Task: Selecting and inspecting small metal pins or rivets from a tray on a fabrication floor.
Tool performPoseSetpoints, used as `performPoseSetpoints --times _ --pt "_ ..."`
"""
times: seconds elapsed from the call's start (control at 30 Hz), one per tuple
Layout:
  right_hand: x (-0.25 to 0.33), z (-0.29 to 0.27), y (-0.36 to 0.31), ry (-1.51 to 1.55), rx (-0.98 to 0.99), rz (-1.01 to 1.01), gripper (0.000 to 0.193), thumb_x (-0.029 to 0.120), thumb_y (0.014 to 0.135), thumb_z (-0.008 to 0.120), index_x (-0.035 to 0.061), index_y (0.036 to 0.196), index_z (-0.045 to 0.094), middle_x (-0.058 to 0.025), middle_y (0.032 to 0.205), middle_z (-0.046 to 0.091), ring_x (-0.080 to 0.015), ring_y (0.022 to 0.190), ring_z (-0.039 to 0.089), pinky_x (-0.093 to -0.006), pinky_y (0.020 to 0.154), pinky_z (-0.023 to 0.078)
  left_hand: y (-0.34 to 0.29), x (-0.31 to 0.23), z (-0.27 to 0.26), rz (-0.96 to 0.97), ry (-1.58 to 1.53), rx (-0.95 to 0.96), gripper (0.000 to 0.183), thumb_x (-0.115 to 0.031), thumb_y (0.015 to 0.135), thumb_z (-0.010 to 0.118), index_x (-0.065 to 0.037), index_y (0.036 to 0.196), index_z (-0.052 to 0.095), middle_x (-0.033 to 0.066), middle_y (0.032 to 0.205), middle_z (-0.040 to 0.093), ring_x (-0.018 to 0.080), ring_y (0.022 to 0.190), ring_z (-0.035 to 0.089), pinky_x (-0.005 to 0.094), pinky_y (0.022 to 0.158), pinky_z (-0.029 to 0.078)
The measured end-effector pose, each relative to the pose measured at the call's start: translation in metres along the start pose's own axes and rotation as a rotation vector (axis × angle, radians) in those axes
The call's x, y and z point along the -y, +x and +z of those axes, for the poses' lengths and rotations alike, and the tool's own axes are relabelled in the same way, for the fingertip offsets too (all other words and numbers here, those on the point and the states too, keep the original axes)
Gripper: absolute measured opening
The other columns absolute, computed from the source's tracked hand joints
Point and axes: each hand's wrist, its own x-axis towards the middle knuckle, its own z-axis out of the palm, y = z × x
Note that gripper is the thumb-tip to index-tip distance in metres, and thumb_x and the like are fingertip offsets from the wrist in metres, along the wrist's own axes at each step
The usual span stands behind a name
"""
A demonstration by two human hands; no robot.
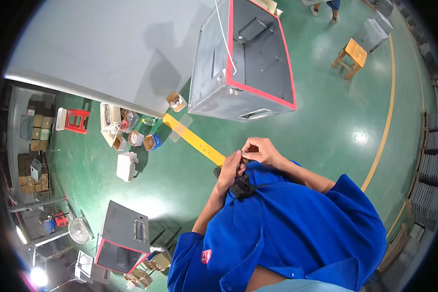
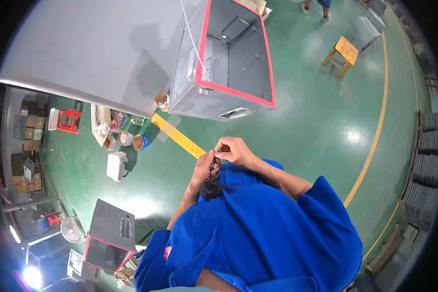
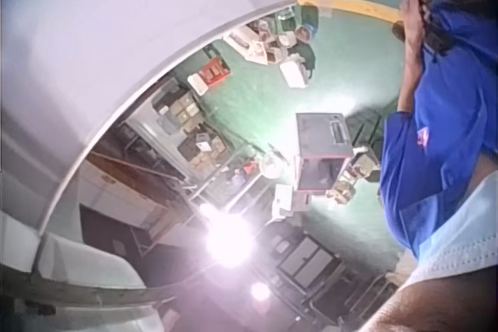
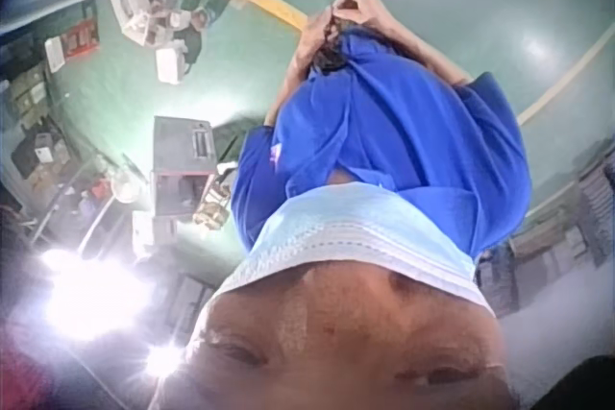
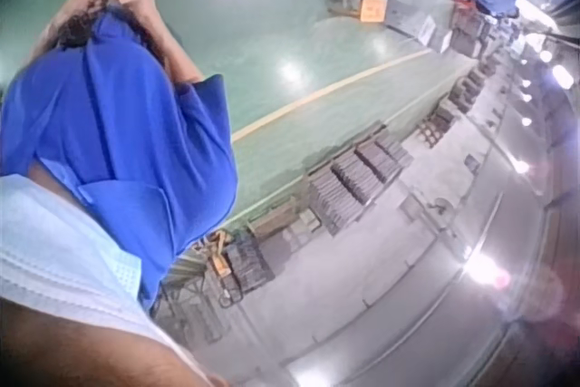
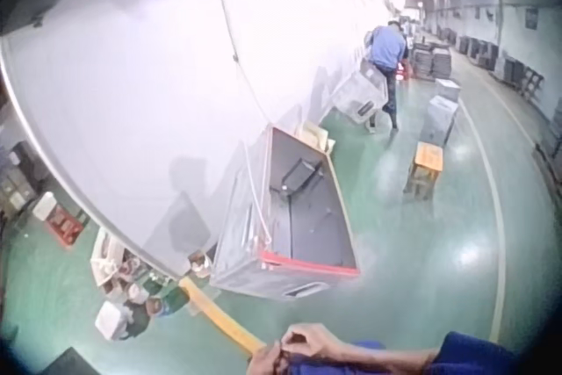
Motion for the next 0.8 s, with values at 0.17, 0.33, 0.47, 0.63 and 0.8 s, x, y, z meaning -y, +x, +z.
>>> performPoseSetpoints --times 0.17,0.33,0.47,0.63,0.8 --pt "-0.011 0.001 0.006 0.076 -0.007 0.040 0.012 0.003 0.077 0.066 -0.0024 0.082 0.057 -0.0048 0.073 0.061 -0.0091 0.067 0.056 -0.0252 0.060 0.046 0.004 -0.003 0.000 0.051 0.057 -0.018 0.034 -0.034 0.098 0.040 -0.004 0.085 0.051 -0.0019 0.058 0.042 0.0056 0.045 0.036 0.0191 0.040 0.027" --pt "-0.021 0.000 0.010 0.123 0.000 0.060 0.011 0.003 0.077 0.066 -0.0020 0.082 0.057 -0.0045 0.074 0.061 -0.0087 0.067 0.056 -0.0243 0.060 0.046 0.008 0.007 -0.009 0.075 0.091 -0.061 0.034 -0.032 0.098 0.039 -0.002 0.086 0.051 -0.0024 0.055 0.039 0.0055 0.043 0.033 0.0199 0.039 0.027" --pt "-0.025 0.000 0.014 0.196 0.002 0.093 0.014 0.006 0.074 0.068 -0.0038 0.082 0.060 -0.0096 0.074 0.065 -0.0129 0.067 0.061 -0.0271 0.061 0.048 0.006 0.004 -0.005 0.088 0.092 -0.099 0.035 -0.032 0.098 0.039 -0.001 0.084 0.050 -0.0026 0.054 0.037 0.0056 0.042 0.033 0.0205 0.039 0.027" --pt "-0.030 0.001 0.015 0.171 0.027 0.050 0.015 0.008 0.075 0.068 -0.0035 0.083 0.063 -0.0101 0.074 0.066 -0.0137 0.067 0.062 -0.0273 0.062 0.049 0.001 0.004 -0.003 0.084 0.116 -0.142 0.034 -0.030 0.098 0.039 -0.001 0.082 0.049 -0.0024 0.054 0.036 0.0060 0.043 0.032 0.0207 0.040 0.027" --pt "-0.027 -0.005 0.020 0.129 0.087 0.022 0.014 0.005 0.079 0.066 -0.0023 0.090 0.063 -0.0075 0.080 0.064 -0.0115 0.073 0.060 -0.0254 0.065 0.048 -0.005 0.002 0.002 0.101 0.112 -0.196 0.034 -0.029 0.099 0.038 -0.002 0.080 0.048 -0.0028 0.054 0.034 0.0058 0.043 0.032 0.0205 0.041 0.028"
